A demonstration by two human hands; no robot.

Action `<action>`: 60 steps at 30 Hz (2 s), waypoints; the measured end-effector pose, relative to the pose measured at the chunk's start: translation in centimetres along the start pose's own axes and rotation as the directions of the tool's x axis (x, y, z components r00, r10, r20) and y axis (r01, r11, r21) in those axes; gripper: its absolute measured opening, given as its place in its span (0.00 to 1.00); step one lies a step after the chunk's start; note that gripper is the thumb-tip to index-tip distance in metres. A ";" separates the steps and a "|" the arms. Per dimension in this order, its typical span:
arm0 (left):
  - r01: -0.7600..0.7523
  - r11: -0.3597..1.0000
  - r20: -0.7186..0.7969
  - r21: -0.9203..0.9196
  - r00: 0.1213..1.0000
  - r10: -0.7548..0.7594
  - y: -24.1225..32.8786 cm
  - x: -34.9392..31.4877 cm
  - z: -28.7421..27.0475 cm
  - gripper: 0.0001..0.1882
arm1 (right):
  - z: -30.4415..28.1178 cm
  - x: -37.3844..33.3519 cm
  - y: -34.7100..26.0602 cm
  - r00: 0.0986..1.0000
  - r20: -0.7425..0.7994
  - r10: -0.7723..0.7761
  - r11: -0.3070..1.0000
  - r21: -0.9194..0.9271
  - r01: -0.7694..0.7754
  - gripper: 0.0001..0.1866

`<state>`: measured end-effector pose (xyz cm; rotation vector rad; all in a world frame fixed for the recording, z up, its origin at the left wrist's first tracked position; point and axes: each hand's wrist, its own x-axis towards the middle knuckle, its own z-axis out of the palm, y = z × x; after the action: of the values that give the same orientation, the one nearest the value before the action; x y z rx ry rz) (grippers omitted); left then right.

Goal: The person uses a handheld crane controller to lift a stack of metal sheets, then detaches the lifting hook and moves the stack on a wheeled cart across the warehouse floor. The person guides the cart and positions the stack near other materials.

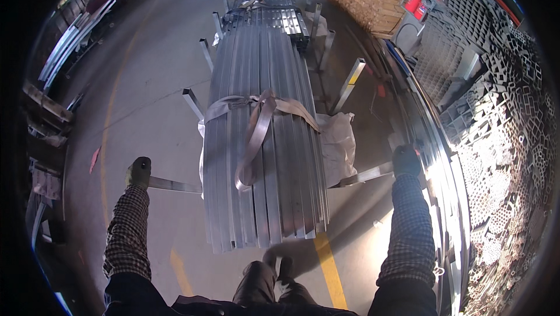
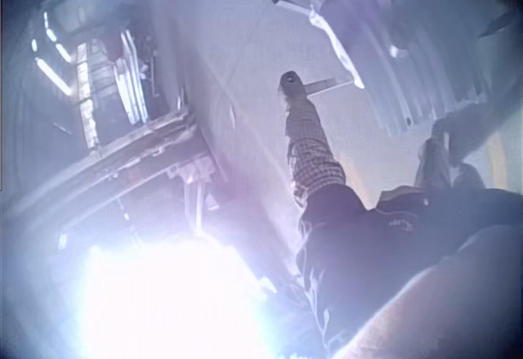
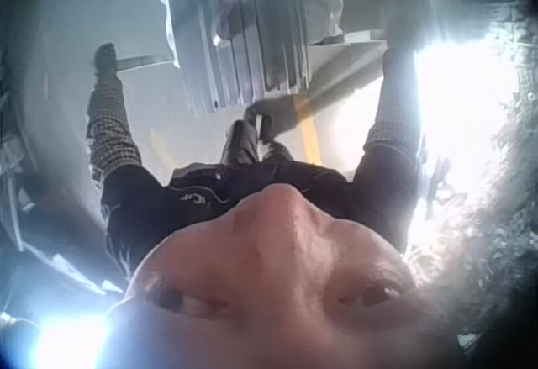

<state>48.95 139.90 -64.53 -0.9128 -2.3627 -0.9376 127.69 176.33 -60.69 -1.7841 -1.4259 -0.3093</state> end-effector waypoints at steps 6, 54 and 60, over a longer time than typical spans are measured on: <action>0.031 0.999 -0.013 -0.022 0.999 -0.031 1.1 -2.3 0.6 0.16 | 1.8 1.4 1.2 0.992 -0.010 -0.124 0.992 0.018 0.124 0.21; 0.171 0.985 -0.025 0.000 0.985 -0.171 5.1 -7.9 -2.0 0.22 | 3.9 3.4 2.6 0.988 0.115 -0.099 0.995 0.037 0.095 0.23; 0.162 0.987 -0.047 -0.008 0.986 -0.162 6.1 -10.1 -2.4 0.19 | 2.6 2.5 4.9 0.985 0.118 -0.124 0.989 0.095 0.113 0.23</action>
<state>60.59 137.33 -66.35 -0.7004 -2.4234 -1.0148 132.20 179.79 -62.89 -1.6751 -1.6126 -0.1971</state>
